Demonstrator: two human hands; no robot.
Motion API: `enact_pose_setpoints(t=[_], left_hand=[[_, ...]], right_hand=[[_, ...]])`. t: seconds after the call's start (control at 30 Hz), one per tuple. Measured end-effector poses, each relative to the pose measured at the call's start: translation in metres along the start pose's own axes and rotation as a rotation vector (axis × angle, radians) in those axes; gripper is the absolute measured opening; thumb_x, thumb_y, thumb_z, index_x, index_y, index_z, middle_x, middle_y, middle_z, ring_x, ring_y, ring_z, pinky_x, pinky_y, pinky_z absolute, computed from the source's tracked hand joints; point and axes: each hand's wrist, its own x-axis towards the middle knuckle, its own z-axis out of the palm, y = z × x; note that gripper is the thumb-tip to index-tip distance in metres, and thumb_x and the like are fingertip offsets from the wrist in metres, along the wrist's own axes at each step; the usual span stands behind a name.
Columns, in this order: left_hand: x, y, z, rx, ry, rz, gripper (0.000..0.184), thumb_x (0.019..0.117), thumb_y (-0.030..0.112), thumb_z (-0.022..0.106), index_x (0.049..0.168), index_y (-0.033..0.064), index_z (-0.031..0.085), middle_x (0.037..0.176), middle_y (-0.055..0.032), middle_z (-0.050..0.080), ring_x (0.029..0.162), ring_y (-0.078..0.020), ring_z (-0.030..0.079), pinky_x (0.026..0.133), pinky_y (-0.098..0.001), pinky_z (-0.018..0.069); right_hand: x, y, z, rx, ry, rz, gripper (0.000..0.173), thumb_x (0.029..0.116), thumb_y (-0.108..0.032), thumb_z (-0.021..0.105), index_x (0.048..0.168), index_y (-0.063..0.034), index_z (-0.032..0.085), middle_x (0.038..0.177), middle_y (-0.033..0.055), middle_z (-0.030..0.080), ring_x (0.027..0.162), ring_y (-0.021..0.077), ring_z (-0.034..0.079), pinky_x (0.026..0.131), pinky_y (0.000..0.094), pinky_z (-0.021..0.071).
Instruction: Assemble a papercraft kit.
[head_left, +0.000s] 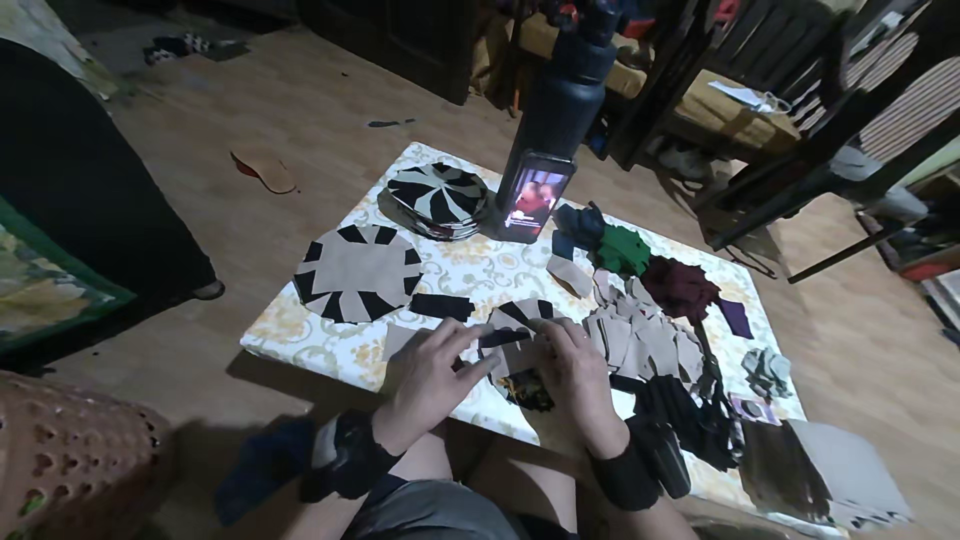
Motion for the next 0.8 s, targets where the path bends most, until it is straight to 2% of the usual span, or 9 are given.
enact_pose_setpoints(t=[0.07, 0.1, 0.17, 0.23, 0.3, 0.5, 0.57, 0.67, 0.8], left_hand=[[0.001, -0.003, -0.007, -0.198, 0.114, -0.008, 0.036, 0.0988, 0.037, 0.061, 0.122, 0.0121, 0.072, 0.098, -0.0022, 0.069, 0.076, -0.008, 0.062, 0.066, -0.0265, 0.0528], [0.002, -0.003, -0.011, -0.357, 0.134, -0.036, 0.034, 0.1019, 0.03, 0.056, 0.123, 0.008, 0.069, 0.099, -0.0009, 0.066, 0.076, -0.0033, 0.059, 0.065, -0.0201, 0.0502], [0.003, 0.001, -0.022, -0.685, 0.114, -0.199, 0.036, 0.1071, 0.025, 0.04, 0.128, 0.0052, 0.063, 0.106, -0.0012, 0.065, 0.081, -0.0045, 0.059, 0.068, -0.0204, 0.0501], [0.005, 0.004, -0.029, -0.964, 0.085, -0.398, 0.047, 0.1095, 0.033, 0.025, 0.128, 0.0098, 0.061, 0.109, -0.0004, 0.065, 0.081, -0.0078, 0.061, 0.069, -0.0226, 0.0518], [0.007, 0.004, -0.033, -1.17, 0.044, -0.498, 0.053, 0.1093, 0.037, 0.015, 0.126, 0.0118, 0.058, 0.109, -0.0014, 0.066, 0.078, -0.0085, 0.062, 0.067, -0.0227, 0.0525], [0.008, 0.013, -0.03, -1.329, 0.078, -0.574, 0.06, 0.1105, 0.036, 0.007, 0.121, 0.009, 0.061, 0.107, -0.0055, 0.067, 0.086, -0.0123, 0.066, 0.075, -0.0254, 0.0557], [0.008, 0.013, -0.028, -1.321, 0.112, -0.56, 0.061, 0.11, 0.035, 0.006, 0.118, 0.0089, 0.061, 0.106, -0.0047, 0.067, 0.087, -0.0119, 0.065, 0.077, -0.0257, 0.0557], [0.005, 0.013, -0.022, -1.283, 0.172, -0.527, 0.059, 0.1095, 0.034, 0.007, 0.117, 0.0102, 0.06, 0.108, -0.0035, 0.068, 0.091, -0.0114, 0.065, 0.081, -0.0271, 0.0554], [0.001, 0.022, -0.011, -1.25, 0.149, -0.437, 0.053, 0.1082, 0.035, 0.012, 0.121, 0.0101, 0.057, 0.11, -0.0023, 0.064, 0.096, -0.0115, 0.063, 0.084, -0.0277, 0.0543]], right_hand=[[0.002, 0.002, 0.006, -0.022, -0.054, -0.099, 0.039, 0.1025, -0.036, 0.058, 0.125, -0.0063, 0.069, 0.124, 0.0164, 0.068, 0.111, 0.0332, 0.066, 0.089, 0.0503, 0.0554], [0.003, 0.003, 0.011, -0.044, -0.124, -0.13, 0.052, 0.1045, -0.049, 0.049, 0.135, -0.0101, 0.064, 0.139, 0.0158, 0.061, 0.128, 0.0351, 0.059, 0.101, 0.0549, 0.0498], [0.002, 0.003, 0.021, -0.101, -0.303, -0.129, 0.07, 0.1023, -0.067, 0.032, 0.151, -0.0197, 0.051, 0.161, 0.0112, 0.041, 0.151, 0.0363, 0.032, 0.118, 0.0636, 0.0289], [0.001, 0.0, 0.031, -0.154, -0.403, -0.07, 0.078, 0.0993, -0.074, 0.025, 0.156, -0.0249, 0.045, 0.166, 0.0054, 0.034, 0.156, 0.0338, 0.023, 0.121, 0.067, 0.0187], [0.001, -0.007, 0.037, -0.194, -0.396, 0.005, 0.077, 0.0999, -0.073, 0.026, 0.156, -0.0234, 0.045, 0.166, 0.0059, 0.034, 0.155, 0.0361, 0.024, 0.12, 0.0687, 0.0187], [0.002, -0.025, 0.044, -0.238, -0.224, 0.115, 0.077, 0.1002, -0.071, 0.032, 0.15, -0.0163, 0.054, 0.16, 0.0137, 0.043, 0.15, 0.0449, 0.031, 0.116, 0.0759, 0.0152], [0.001, -0.039, 0.036, -0.049, -0.081, 0.083, 0.064, 0.1036, -0.058, 0.042, 0.14, -0.0091, 0.062, 0.15, 0.0154, 0.054, 0.144, 0.0414, 0.043, 0.117, 0.0714, 0.0229], [-0.005, -0.071, 0.028, 0.476, 0.012, 0.122, 0.049, 0.1041, -0.035, 0.056, 0.133, 0.0042, 0.059, 0.121, 0.0126, 0.069, 0.114, 0.0188, 0.065, 0.101, 0.0392, 0.053], [-0.01, -0.088, 0.047, 0.811, 0.175, 0.105, 0.04, 0.0922, -0.005, 0.069, 0.124, 0.0132, 0.054, 0.098, 0.0115, 0.07, 0.089, 0.0104, 0.069, 0.083, 0.0265, 0.059]])
